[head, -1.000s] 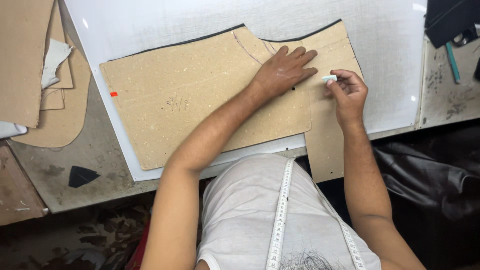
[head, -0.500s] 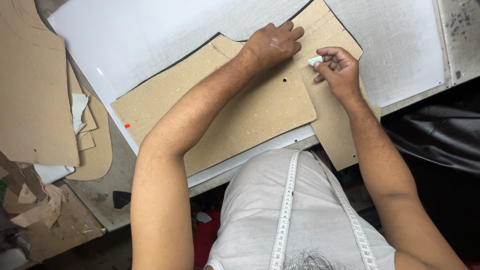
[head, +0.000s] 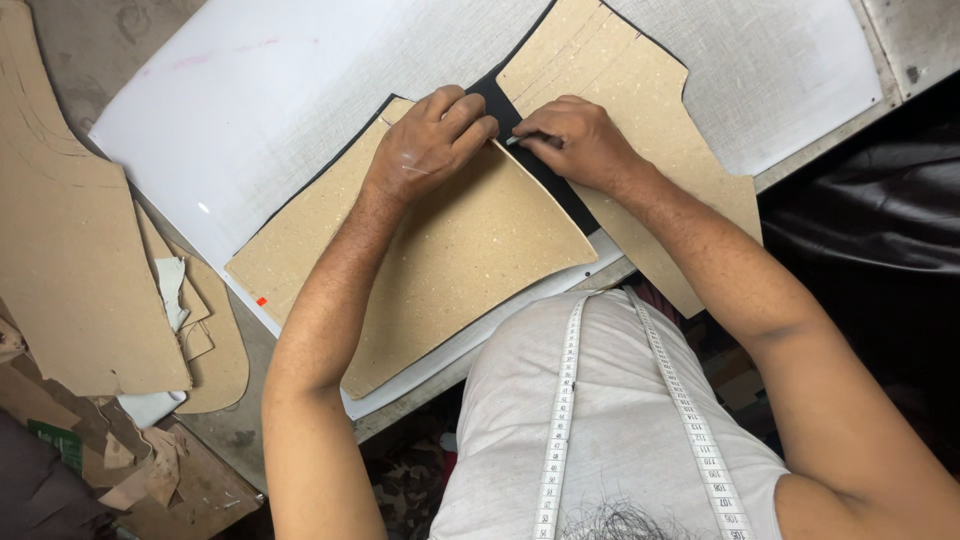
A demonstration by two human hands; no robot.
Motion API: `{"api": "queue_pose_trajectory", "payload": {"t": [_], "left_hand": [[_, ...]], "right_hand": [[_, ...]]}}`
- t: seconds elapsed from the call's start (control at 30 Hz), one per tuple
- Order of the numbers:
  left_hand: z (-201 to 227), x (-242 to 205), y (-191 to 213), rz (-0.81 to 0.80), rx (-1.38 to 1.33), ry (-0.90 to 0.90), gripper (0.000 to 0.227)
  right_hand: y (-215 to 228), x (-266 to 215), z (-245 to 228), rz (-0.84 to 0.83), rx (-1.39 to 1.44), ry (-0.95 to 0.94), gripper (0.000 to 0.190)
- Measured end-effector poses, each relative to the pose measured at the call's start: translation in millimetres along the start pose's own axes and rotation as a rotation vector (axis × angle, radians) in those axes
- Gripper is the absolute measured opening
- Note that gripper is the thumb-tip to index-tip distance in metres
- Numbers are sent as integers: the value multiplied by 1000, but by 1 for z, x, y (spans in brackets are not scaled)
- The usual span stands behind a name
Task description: The person places a cardboard pattern on black fabric and traces its outline with chalk. They then position a white paper pattern on the fabric, adjust it, and remove it, leaving a chalk outline on the fabric.
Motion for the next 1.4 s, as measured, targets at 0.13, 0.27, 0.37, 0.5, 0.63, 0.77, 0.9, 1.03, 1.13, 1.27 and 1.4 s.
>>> {"api": "queue_pose_trajectory", "payload": {"t": [0.13, 0.27, 0.37, 0.5, 0.63, 0.77, 0.9, 1.03, 1.13, 1.27, 1.4], "left_hand": [[-2, -9, -3, 15, 11, 7, 30], [0, -13, -7, 44, 20, 29, 28], [1, -13, -8, 41, 15, 36, 25], [-1, -13, -10, 50, 43, 7, 28], [-3, -6, -11, 22, 59, -22, 28], [-3, -10, -11, 11, 35, 1, 26], [-1, -15, -12, 42, 28, 21, 27], [0, -15, -14, 69, 34, 29, 27], [1, -15, -14, 33, 14, 32, 27], [3, -9, -9, 10, 52, 47, 30], [8, 12, -8, -77, 79, 29, 46]], "right_hand": [[-5, 8, -7, -32, -82, 30, 10], [-2, 11, -8, -58, -101, 30, 12], [12, 5, -7, -39, -66, -55, 12], [50, -13, 0, 27, 127, -143, 10], [43, -17, 2, -4, 74, -115, 11], [23, -8, 6, -32, -57, 13, 11], [17, -1, 7, -69, -96, 29, 10], [13, 2, 4, -83, -196, 41, 11], [7, 3, 3, -18, -96, 27, 9], [19, -6, 15, 290, 585, -169, 13], [51, -55, 34, 666, 1129, -503, 26]]}}
Point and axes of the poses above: each hand's wrist, its own x-axis towards the middle knuckle, its own y-axis out of the back of the hand, z = x × y, the point moved 1 cm from there along x, towards the middle knuckle, and after that the axes turned 7 degrees about -z, right-handed, at the moved point
